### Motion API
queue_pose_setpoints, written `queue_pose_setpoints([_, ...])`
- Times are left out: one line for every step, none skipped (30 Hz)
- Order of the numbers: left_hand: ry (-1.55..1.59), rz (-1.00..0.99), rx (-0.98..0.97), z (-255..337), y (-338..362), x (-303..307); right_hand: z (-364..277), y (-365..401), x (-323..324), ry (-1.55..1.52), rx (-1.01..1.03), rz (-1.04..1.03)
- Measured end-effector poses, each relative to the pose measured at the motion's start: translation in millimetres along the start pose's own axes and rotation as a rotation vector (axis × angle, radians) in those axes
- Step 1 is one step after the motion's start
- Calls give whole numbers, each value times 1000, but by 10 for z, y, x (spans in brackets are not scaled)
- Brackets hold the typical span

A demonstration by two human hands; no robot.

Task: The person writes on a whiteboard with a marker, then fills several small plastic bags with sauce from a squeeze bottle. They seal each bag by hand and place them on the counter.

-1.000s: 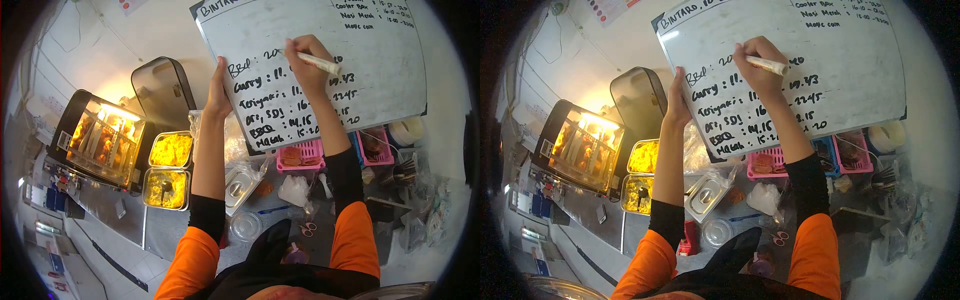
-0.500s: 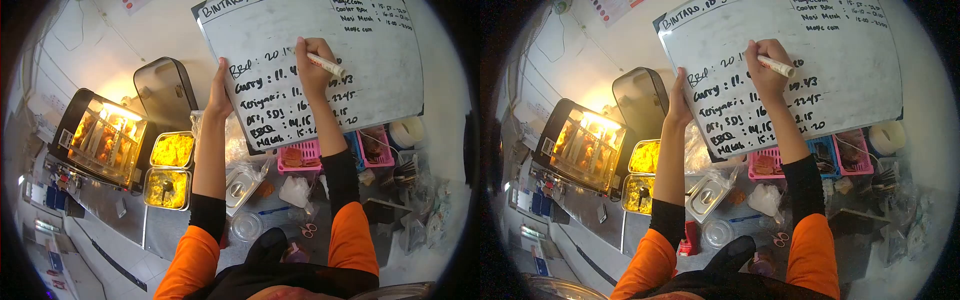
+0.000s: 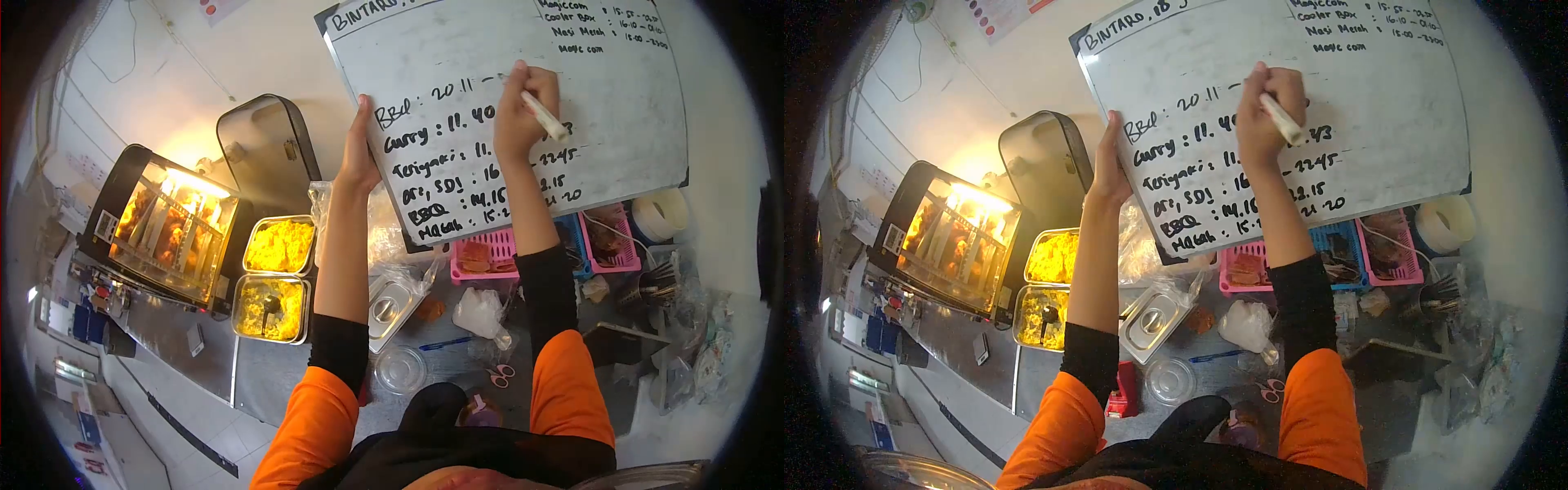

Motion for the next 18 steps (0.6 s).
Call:
queue_pose_setpoints([3, 11, 2, 8, 16, -16, -37, -37, 25, -4, 2, 2])
queue_pose_setpoints([6, 22, 3, 25, 29, -33, -18, -77, 146, -57, -72, 79])
queue_pose_setpoints([5, 22, -2, 28, 13, -17, -40, -133, 274, -109, -146, 155])
queue_pose_setpoints([7, 5, -2, 8, -14, 7, -120, -205, 355, -111, -143, 155])
queue_pose_setpoints([13, -14, 0, -16, -36, 25, -138, -273, 457, -190, -217, 165])
queue_pose_setpoints([22, -17, -2, -28, -50, 34, -133, -303, 575, -266, -290, 173])
queue_pose_setpoints([13, -43, -15, -20, -59, 19, -89, -307, 659, -268, -402, 58])
queue_pose_setpoints([5, -70, -29, -9, -63, 3, -174, -318, 838, -264, -391, 49])
queue_pose_setpoints([-9, -78, -37, -8, -61, 13, -259, -289, 873, -398, -494, -112])
queue_pose_setpoints([4, -82, -41, 3, -50, 7, -365, -234, 910, -530, -597, -276])
queue_pose_setpoints([-17, -66, -36, 8, -44, 13, -425, -169, 1047, -548, -644, -344])
queue_pose_setpoints([-39, -44, -19, -27, -76, 79, -424, -53, 1167, -559, -705, -412])
queue_pose_setpoints([-39, -66, -14, -32, -75, 85, -491, -10, 1356, -638, -773, -427])
queue_pose_setpoints([-27, -68, -17, -27, -66, 85, -566, 29, 1567, -717, -842, -441])
queue_pose_setpoints([-28, -93, -22, -18, -49, 56, -574, 94, 1839, -898, -973, -394])
queue_pose_setpoints([-29, -116, -28, -5, -34, 28, -595, 177, 2098, -1080, -1104, -345])
queue_pose_setpoints([-37, -116, -38, 8, -19, 22, -668, 222, 2355, -1143, -1130, -279])
queue_pose_setpoints([-24, -114, -45, 17, 1, 10, -750, 284, 2605, -1205, -1157, -212])
Point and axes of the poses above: each hand's wrist, its own y-axis away from the middle knuckle, its own x-axis out of the back of the hand, z = x × y, the point moved 8 cm from there along -y, towards the middle knuckle, and after that the axes turned 3 degrees about -x, right-handed, at the moved point
